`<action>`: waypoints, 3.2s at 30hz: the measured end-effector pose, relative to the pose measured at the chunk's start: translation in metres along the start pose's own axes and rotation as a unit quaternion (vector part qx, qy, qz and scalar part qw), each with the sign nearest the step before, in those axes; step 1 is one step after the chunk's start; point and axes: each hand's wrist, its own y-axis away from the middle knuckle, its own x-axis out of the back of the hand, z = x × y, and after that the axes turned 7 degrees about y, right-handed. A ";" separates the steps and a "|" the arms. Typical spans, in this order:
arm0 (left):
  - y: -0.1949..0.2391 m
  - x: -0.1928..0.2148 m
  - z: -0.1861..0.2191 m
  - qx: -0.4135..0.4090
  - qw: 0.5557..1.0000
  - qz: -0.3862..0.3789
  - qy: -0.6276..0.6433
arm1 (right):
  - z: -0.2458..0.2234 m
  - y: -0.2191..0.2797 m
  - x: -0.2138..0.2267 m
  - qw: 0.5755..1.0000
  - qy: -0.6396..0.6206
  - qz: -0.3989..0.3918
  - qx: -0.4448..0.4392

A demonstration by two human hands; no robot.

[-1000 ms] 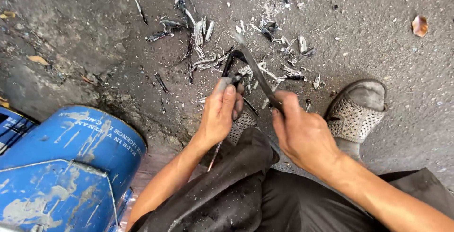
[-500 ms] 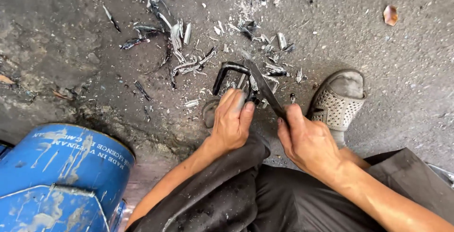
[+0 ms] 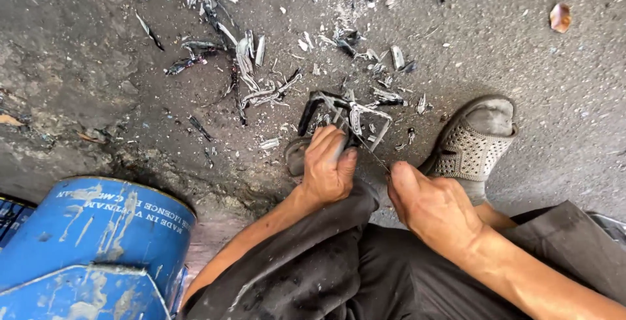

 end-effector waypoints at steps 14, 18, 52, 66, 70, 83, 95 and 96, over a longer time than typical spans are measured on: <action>0.007 -0.004 -0.001 -0.012 0.999 0.037 0.029 | -0.005 -0.004 -0.014 0.998 0.029 -0.053 -0.032; 0.008 -0.019 -0.002 0.045 0.995 -0.081 -0.044 | 0.006 -0.016 -0.017 0.998 0.023 -0.016 -0.060; 0.012 0.001 -0.009 0.009 0.999 0.022 0.022 | 0.023 -0.040 -0.050 0.999 0.003 0.005 -0.040; 0.019 -0.002 -0.011 -0.015 0.998 0.049 0.019 | 0.000 -0.032 -0.010 1.000 -0.007 0.013 0.013; 0.013 0.002 -0.006 0.014 0.999 0.021 0.034 | 0.008 -0.037 -0.027 0.999 -0.028 0.012 0.018; 0.001 -0.004 0.002 -0.038 0.999 -0.004 -0.014 | 0.028 -0.068 -0.011 0.936 0.337 0.054 0.090; 0.004 -0.003 0.010 0.009 0.999 0.032 -0.001 | 0.029 -0.036 0.001 0.996 -0.001 0.064 -0.055; 0.003 -0.003 0.010 0.005 1.000 0.031 0.003 | 0.025 -0.029 -0.005 0.996 -0.020 0.061 -0.061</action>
